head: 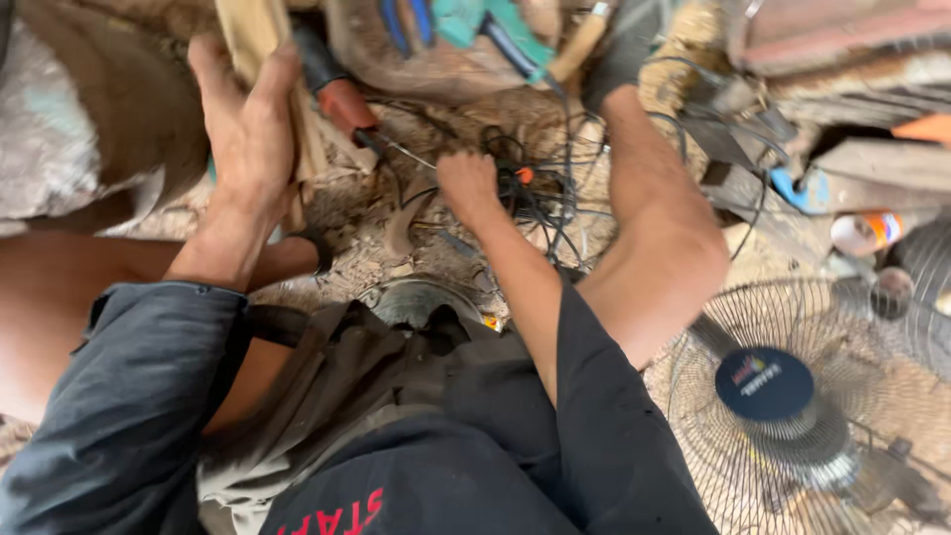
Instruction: The person drills holes into a carved wooden piece using a corded drill, then inserts and bends a metal wire through the holes using pliers. The person repeats the wire insertion and bending process multiple times.
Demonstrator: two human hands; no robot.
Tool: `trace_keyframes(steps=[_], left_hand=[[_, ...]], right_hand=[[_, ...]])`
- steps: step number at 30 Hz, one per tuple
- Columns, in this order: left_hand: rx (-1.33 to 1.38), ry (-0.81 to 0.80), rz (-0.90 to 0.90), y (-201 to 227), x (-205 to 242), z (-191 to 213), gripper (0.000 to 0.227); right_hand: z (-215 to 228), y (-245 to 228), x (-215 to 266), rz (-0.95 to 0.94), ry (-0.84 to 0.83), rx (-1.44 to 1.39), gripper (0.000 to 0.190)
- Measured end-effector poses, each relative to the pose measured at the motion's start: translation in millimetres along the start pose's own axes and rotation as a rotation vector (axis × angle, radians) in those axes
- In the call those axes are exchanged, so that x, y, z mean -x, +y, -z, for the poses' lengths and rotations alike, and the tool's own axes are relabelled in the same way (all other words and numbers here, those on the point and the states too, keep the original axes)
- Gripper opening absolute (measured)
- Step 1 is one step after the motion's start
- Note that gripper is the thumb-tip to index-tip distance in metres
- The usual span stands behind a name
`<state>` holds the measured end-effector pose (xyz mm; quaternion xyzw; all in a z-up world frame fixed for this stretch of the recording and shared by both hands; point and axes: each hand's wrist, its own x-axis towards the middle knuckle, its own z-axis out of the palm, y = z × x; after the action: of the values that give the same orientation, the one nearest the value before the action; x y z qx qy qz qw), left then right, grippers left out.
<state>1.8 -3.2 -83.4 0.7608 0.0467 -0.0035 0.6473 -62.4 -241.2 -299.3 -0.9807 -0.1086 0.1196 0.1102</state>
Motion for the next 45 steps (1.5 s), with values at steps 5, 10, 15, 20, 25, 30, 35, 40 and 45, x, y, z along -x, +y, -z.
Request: trace_keyframes(steps=[5, 10, 15, 20, 25, 30, 35, 40, 45], left_hand=[[-0.281, 0.103, 0.202, -104, 30, 3, 0.083], [-0.255, 0.168, 0.259, -198, 72, 0, 0.089], [-0.403, 0.170, 0.476, -202, 65, 0, 0.080], [-0.087, 0.207, 0.228, -103, 36, 24, 0.039], [-0.503, 0.103, -0.185, 38, 61, 10, 0.045], [-1.220, -0.098, -0.843, 165, 111, -11, 0.054], [-1.183, -0.462, -1.217, 175, 87, -71, 0.045], [-1.170, -0.422, -1.267, 154, 67, -78, 0.031], [-1.143, -0.477, -1.365, 148, 61, -68, 0.028]], right_hand=[[106, -42, 27, -0.155, -0.014, -0.242, 0.010], [175, -78, 61, -0.231, 0.212, -0.629, 0.010], [179, -80, 78, -0.295, 0.261, -1.262, 0.026], [171, -90, 72, -0.260, 0.525, -1.365, 0.044], [215, -50, 93, -0.058, 0.472, -1.887, 0.063], [265, -6, 136, -0.086, 0.297, -2.026, 0.040], [292, 2, 166, 0.167, -0.061, -2.305, 0.035], [291, -3, 184, 0.071, -0.065, -2.497, 0.037], [259, 17, 214, -0.012, 0.036, -2.316, 0.033]])
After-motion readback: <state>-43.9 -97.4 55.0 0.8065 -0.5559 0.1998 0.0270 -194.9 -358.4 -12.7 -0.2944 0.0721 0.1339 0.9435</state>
